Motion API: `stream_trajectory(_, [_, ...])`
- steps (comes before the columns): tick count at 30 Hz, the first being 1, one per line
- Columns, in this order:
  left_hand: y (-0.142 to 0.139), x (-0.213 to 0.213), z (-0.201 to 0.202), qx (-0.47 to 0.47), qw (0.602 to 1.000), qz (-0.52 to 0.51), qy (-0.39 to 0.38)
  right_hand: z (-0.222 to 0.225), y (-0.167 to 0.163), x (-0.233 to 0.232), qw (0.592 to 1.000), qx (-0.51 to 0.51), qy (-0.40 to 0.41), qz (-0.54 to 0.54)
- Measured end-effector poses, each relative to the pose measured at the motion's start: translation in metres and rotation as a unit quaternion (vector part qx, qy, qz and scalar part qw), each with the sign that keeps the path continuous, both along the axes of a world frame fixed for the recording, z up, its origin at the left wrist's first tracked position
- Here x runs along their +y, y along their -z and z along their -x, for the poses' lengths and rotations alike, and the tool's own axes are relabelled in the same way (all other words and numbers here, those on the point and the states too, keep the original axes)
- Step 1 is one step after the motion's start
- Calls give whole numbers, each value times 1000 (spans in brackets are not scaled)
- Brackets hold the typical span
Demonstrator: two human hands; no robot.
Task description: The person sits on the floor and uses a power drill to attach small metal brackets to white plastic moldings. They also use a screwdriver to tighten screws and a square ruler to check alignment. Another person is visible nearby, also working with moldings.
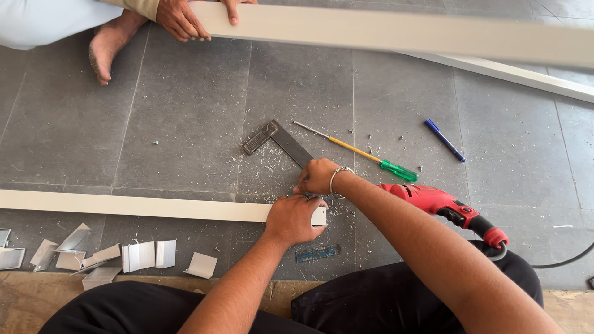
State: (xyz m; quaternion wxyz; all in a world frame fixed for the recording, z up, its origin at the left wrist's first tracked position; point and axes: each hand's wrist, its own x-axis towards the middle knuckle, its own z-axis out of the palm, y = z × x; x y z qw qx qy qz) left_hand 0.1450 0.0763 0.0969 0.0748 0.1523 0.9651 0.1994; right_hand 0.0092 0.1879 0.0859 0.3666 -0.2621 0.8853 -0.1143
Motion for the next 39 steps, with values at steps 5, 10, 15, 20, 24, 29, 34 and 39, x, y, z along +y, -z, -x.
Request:
stream_trajectory(5, [-2, 1, 2, -43, 999, 29, 8, -2, -14, -3, 1000, -2, -10, -7])
stream_trajectory(10, [-2, 1, 1, -27, 999, 34, 9, -8, -40, 2, 995, 59, -84, -19])
stream_trajectory(15, [-2, 1, -1, -14, 1000, 24, 4, -9, -58, 13, 970, 175, -159, -48])
stream_trajectory(20, [-2, 1, -2, -21, 1000, 8, -8, 5, -54, 64, 987, 150, -54, -26])
stream_trajectory(24, [-1, 0, -2, -47, 999, -3, -9, 23, -62, 166, 972, 79, 178, -129])
stream_trajectory(29, [-3, -1, -2, -63, 998, -4, -13, 5, -81, 302, 864, -42, 433, -253])
stream_trajectory(34, [-8, 3, 1, -91, 996, 23, -12, -25, -58, 322, 758, -276, 591, 18])
stream_trajectory(39, [-9, 8, -1, -79, 997, 14, -15, -20, -46, 327, 809, -221, 539, 79])
